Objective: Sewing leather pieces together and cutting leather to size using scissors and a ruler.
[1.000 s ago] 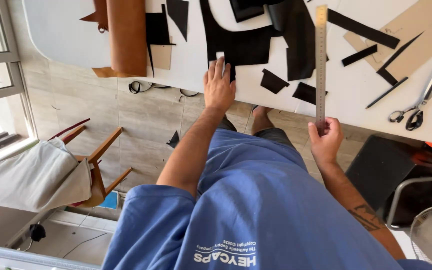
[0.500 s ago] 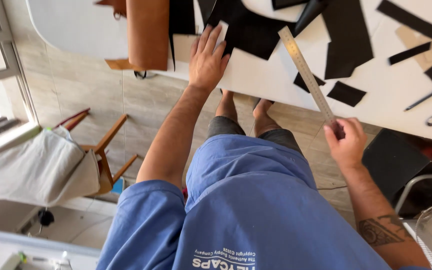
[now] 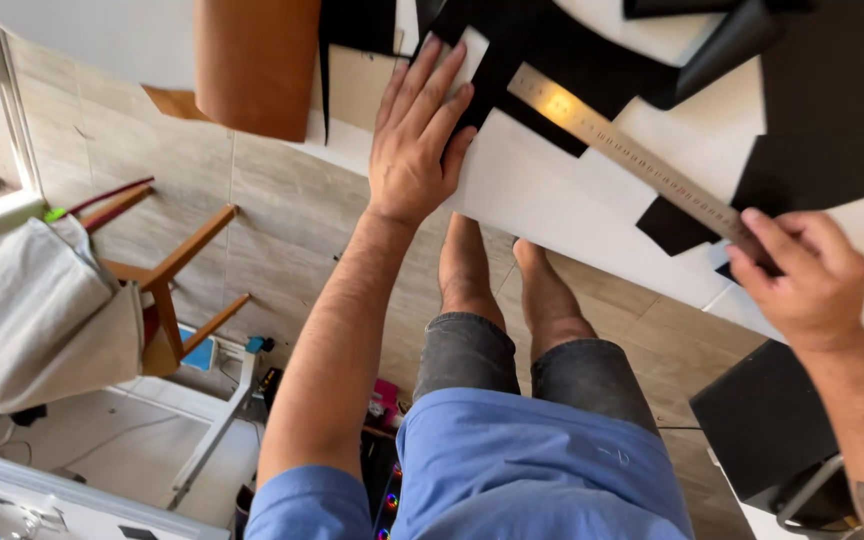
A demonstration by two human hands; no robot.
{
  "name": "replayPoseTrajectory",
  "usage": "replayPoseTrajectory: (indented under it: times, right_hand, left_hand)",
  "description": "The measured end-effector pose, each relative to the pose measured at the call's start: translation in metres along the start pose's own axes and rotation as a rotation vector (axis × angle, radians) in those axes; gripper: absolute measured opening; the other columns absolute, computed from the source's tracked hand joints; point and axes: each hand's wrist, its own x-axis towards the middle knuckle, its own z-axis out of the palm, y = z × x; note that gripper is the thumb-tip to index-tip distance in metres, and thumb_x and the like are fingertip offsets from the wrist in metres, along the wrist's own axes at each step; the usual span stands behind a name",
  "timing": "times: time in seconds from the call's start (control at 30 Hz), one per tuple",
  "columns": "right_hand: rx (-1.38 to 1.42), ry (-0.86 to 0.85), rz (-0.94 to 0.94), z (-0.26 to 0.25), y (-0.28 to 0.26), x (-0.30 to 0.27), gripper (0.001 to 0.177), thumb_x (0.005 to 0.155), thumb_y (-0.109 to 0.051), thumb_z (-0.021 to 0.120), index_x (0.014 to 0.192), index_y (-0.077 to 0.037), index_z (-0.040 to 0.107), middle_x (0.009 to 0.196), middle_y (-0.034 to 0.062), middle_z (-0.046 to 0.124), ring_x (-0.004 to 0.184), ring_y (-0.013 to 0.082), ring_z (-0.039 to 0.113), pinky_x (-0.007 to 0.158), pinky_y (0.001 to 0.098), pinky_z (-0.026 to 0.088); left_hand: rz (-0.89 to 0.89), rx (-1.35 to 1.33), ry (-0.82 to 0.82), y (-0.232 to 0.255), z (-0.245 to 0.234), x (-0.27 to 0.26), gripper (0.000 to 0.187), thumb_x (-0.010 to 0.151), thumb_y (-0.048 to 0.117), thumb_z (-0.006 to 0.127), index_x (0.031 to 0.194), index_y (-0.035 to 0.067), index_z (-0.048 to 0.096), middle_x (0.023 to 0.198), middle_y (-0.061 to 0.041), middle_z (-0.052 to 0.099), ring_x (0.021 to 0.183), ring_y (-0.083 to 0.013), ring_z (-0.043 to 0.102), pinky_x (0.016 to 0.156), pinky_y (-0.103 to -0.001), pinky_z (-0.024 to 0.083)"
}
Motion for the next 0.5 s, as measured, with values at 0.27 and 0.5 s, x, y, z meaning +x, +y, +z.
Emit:
replayPoseTrajectory:
  times: [0.27,0.5]
  right_hand:
    - [-0.021,-0.051,-0.057,0.009,0.006,0.004,0.039,0.105,0.002,0.101,0.139,-0.001,0.084,0.109,0.0193,0.065,0.074,0.0232,0.053,0.065,0.0332,0.05]
    - [0.005,-0.14,-0.003,-0.003,-0.009,0.017,0.039,0.108,0.014,0.093,0.145,0.014,0.08,0.114,0.0284,0.059,0.083,0.0309,0.052,0.07,0.038,0.052]
  left_hand:
    - [0.018,0.005,0.002,-0.002,0.001,0.001,0.034,0.114,0.024,0.047,0.124,-0.001,0.069,0.153,-0.016,0.048,0.147,-0.0406,0.044,0.125,-0.057,0.038]
    - [0.026,-0.008,-0.021,-0.009,0.001,-0.002,0.034,0.113,0.02,0.049,0.127,-0.002,0.071,0.15,-0.014,0.052,0.144,-0.0398,0.046,0.123,-0.057,0.036]
